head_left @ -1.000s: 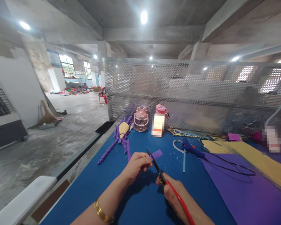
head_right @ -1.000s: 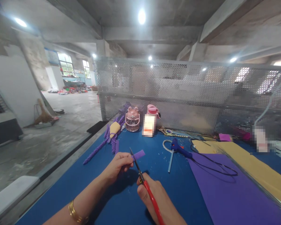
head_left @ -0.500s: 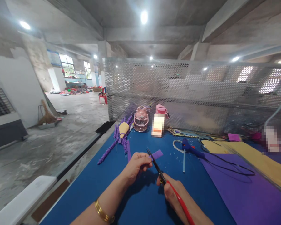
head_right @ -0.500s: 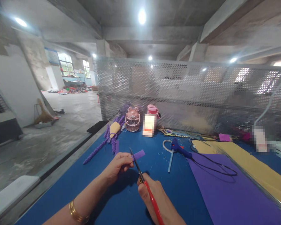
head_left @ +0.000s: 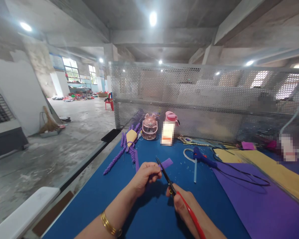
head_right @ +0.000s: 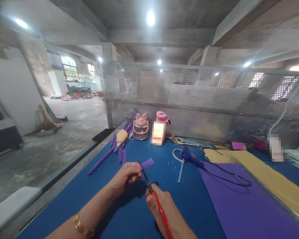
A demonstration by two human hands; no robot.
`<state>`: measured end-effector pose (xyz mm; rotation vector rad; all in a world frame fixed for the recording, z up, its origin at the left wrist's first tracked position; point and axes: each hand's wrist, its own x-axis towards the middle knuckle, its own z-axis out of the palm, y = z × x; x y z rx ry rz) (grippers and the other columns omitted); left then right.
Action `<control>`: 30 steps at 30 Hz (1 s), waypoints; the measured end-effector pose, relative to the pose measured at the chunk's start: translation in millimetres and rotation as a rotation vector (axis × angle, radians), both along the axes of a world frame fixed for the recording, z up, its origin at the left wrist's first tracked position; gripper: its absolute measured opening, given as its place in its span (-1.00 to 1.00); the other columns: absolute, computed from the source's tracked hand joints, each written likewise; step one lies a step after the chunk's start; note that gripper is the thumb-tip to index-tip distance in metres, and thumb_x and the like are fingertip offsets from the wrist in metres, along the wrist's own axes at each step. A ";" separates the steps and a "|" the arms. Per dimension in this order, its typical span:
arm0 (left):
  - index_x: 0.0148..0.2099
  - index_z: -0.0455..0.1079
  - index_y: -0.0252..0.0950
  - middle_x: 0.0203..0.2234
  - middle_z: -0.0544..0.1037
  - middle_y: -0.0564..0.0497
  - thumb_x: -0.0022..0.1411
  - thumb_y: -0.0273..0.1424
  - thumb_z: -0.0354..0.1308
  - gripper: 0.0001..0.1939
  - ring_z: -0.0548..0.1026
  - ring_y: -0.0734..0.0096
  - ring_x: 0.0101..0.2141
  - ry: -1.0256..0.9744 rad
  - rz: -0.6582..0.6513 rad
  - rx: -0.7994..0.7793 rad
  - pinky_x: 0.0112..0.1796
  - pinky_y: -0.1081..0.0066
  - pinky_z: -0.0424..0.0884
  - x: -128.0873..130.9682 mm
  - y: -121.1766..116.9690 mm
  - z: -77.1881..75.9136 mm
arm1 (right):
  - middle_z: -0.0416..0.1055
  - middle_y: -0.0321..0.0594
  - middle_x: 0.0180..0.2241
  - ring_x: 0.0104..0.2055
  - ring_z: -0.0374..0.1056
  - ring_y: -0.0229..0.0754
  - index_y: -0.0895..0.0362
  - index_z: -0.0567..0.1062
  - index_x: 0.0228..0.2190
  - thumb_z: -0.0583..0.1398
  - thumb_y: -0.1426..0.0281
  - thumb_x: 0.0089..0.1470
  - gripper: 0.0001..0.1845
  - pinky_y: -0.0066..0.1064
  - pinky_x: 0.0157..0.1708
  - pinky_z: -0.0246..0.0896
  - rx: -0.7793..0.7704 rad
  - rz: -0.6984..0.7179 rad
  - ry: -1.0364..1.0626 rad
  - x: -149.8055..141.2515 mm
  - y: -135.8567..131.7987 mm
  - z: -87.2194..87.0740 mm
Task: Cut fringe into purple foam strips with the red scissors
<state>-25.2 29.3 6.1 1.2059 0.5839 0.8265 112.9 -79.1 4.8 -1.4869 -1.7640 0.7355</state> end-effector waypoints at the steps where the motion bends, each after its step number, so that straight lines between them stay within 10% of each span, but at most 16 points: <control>1: -0.61 0.33 -0.39 -0.76 0.34 0.05 -0.07 -0.34 0.12 -0.78 0.08 0.69 -0.75 0.005 0.003 0.001 -0.67 0.54 -0.15 0.0 0.0 -0.2 | -0.06 -0.47 -0.69 -0.66 -0.08 -0.35 0.11 0.27 -0.45 -0.32 -0.27 -0.07 -0.22 -0.53 -0.68 -0.18 -0.001 -0.006 -0.003 0.0 0.3 -0.3; 30: -0.57 0.33 -0.39 -0.74 0.31 0.08 0.00 -0.33 0.12 -0.78 0.13 0.66 -0.69 -0.052 0.062 0.048 -0.64 0.55 -0.11 -3.4 2.7 2.8 | -0.11 -0.50 -0.70 -0.67 -0.15 -0.36 0.11 0.29 -0.42 -0.28 -0.28 -0.07 -0.23 -0.51 -0.68 -0.27 0.019 0.066 -0.028 12.4 4.1 -9.5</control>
